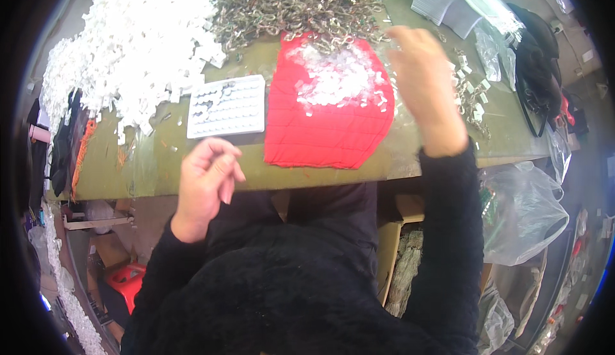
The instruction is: The person repeatedly picks small white plastic housings and metal pins from a tray, inserts the pins into the housings, and places the assembled units on a red cloth. The person handles each unit one at a time, using both hands to align and press the parts together.
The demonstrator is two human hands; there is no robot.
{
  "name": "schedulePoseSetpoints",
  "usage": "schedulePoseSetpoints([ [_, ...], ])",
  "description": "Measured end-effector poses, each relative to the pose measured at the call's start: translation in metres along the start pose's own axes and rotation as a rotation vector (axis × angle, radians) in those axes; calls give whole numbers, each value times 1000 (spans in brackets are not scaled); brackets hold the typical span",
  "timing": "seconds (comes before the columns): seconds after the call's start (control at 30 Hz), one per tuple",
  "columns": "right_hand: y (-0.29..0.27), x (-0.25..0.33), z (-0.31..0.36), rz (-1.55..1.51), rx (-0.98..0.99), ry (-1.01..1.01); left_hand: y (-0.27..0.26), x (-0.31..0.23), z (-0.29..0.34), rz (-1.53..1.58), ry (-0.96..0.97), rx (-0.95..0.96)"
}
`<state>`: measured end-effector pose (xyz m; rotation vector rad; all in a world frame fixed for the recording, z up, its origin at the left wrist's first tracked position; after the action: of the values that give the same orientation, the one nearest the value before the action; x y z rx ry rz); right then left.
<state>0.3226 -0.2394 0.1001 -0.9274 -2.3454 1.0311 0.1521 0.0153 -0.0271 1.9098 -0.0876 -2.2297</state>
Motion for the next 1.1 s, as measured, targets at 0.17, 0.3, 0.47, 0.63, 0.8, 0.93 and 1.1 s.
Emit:
schedulePoseSetpoints([
  [0.17,123,17,-29,-13,287,45,9,27,7,-155,-27,-5],
  [0.3,147,0,-47,108,432,160,5,29,6,-145,-20,19],
  [0.47,99,-15,-52,-110,329,145,9,29,7,-186,32,42],
  [0.63,73,24,-20,-727,407,328,9,18,4,-96,14,24],
  [0.8,72,108,24,-1308,419,450,21,6,-2,305,-69,147],
  [0.93,76,149,58,-1261,372,418,33,13,4,411,-118,170],
  [1.1,84,144,90,-1473,315,699,8,13,11,383,-67,28],
])
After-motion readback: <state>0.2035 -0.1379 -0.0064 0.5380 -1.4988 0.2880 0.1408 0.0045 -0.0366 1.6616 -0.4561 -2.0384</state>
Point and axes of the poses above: each hand's wrist, its own z-axis away from the middle knuckle, its own y-axis out of the palm, x = y × z, the point moved 10 cm from there along -z, towards the middle knuckle, and after that the axes turned 3 degrees about -y, right-handed, at the moved point
